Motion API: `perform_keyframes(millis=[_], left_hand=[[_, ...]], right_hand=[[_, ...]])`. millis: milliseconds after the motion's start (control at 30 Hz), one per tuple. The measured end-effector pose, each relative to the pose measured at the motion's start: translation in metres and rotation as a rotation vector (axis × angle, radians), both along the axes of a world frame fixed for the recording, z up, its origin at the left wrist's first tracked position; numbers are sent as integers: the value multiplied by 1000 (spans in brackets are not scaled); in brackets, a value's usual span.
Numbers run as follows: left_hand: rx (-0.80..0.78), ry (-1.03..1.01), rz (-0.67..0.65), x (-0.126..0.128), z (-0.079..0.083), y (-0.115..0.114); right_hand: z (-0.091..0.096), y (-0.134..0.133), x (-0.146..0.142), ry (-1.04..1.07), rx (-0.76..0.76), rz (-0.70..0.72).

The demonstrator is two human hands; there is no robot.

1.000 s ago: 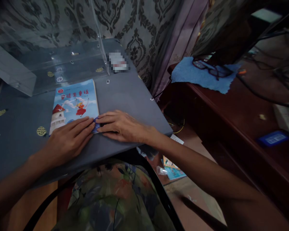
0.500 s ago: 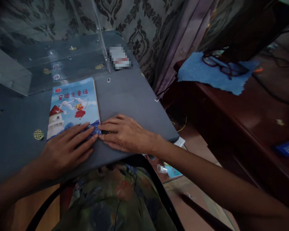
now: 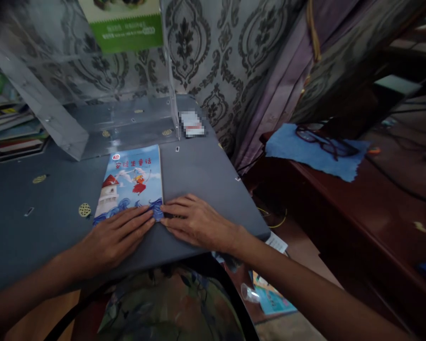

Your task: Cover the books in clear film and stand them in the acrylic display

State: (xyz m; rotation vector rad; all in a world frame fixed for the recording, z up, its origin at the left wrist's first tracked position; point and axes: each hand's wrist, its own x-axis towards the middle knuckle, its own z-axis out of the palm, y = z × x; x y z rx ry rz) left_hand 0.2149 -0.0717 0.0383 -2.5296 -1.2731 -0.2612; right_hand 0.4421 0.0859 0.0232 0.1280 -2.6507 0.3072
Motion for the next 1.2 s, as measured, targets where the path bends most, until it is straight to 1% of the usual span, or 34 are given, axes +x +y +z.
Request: perform_keyframes(millis=[167,267,433,533,667,767,867,933,1033,1200], left_hand=[[27,22,56,-11,3,-18],[34,-11,81,-12,2,-23],[77,-77,94,-9,-2,-21],[117,-118,95,-7,-2,-21],[93,-172,117,-6,-1,-21],[52,-205,122,-5,3,-17],[-22,-227,118,-6,8,-4],[-61,-210,130,-6,10,9],[-94,-162,187,-10,8,37],[-142,-123,305,-22,1,94]], right_hand=[[-4,1,0,-16,-17,21],[-5,0,0,-13,-35,23],[-4,-4,-1,7,-42,24],[-2,-10,-2,27,-12,8],[-3,-20,-6,-13,29,-5],[-4,-24,-7,-67,40,-14],[-4,-24,-6,-106,34,-23],[-4,-23,-5,-119,24,-25],[-1,-23,-4,-144,11,-26],[5,-23,-3,-166,-20,-8]])
